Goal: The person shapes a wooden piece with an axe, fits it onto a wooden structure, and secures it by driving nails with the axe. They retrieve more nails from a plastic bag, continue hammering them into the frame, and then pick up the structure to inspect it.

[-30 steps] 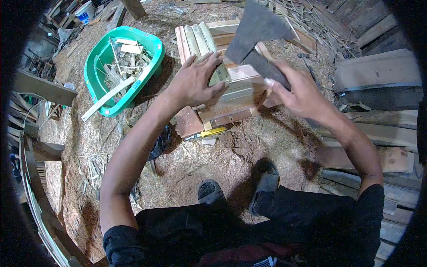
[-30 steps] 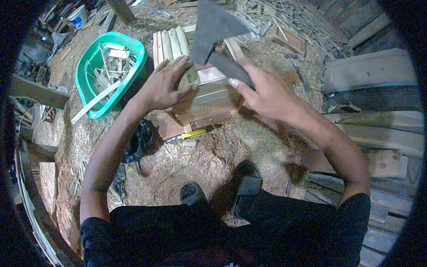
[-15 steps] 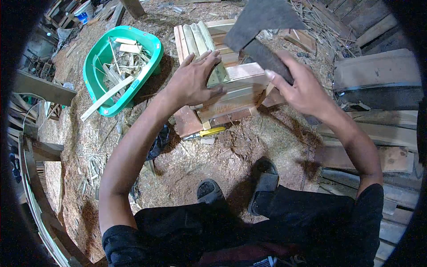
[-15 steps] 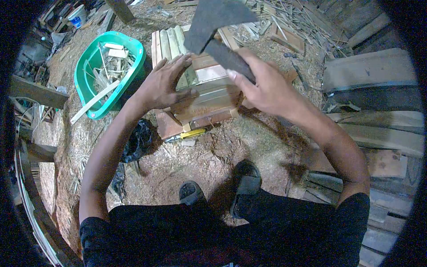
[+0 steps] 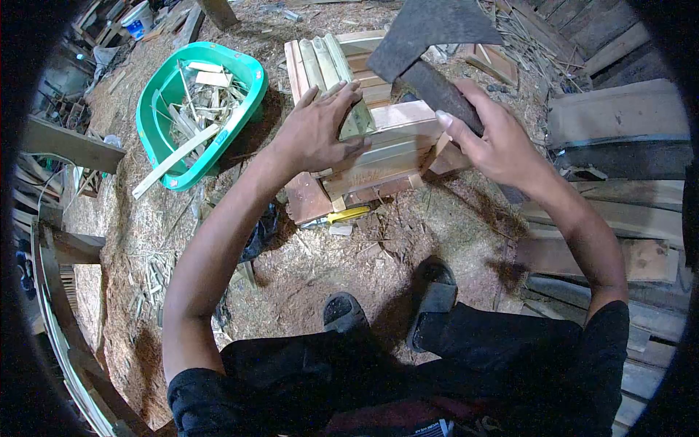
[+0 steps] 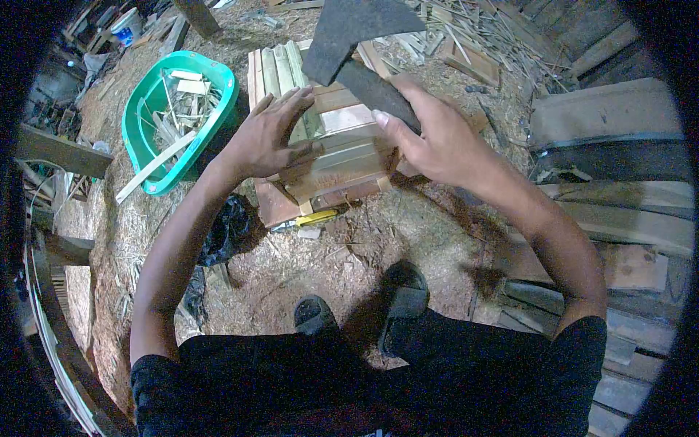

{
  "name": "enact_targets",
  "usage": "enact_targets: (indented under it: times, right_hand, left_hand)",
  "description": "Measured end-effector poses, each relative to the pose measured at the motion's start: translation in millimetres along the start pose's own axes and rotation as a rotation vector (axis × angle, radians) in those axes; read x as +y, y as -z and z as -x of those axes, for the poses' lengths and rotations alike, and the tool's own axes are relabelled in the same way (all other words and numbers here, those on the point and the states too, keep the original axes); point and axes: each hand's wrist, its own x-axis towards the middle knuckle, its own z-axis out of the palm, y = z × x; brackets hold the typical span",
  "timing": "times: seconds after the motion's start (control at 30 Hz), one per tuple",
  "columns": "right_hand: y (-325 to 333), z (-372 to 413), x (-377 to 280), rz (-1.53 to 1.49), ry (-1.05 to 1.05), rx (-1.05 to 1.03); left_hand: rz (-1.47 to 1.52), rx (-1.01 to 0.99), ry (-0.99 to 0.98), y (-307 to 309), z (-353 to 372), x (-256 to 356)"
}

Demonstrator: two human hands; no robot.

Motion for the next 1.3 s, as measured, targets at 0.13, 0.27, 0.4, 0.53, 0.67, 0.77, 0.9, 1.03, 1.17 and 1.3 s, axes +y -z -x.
enact_targets:
  times: [0.13,0.27,0.4,0.53,0.67,0.77,0.9,1.03,1.17,1.3]
  right_hand:
    - [-5,12,-5,-0.073,-0.232,-0.243]
    - [-10,17,5,-0.035,-0.159,-0.327]
    - [0,8,-5,-0.07,-0.206,-0.19]
    - [5,3,-12,-0.086,-0.205,-0.156]
    - [-8,12,-3,-0.024,-0.142,-0.341]
    - [-8,8,-3,-0.046,-0.093,-0.297]
    - [6,0,-13,-0.025,-0.129,-0.183]
    - [10,-5,-25,-0.101,-0.164,-0.131]
    - [-5,8,-10,-0.008,-0.199,-0.357]
    - [-4,9,-2,-0.054,-0.113,-0.245]
  left_hand:
    - [0.007,-0.022,0.01,4,-2,2]
    - [0.015,-0.047,0.037,5,0,3]
    - [-0.003,-0.01,0.015,0,-1,0]
    - [0.015,-0.016,-0.003,2,-2,-1]
    - [0.021,-0.019,-0.009,4,-3,-2]
    - [0.016,-0.021,0.017,5,0,0]
    - [-0.003,-0.026,0.016,1,-1,0]
    - [0.02,-0.018,0.01,3,-1,0]
    - [0.015,-0.003,0.015,2,-1,-1]
    - [0.007,0.006,0.009,0,-1,-3]
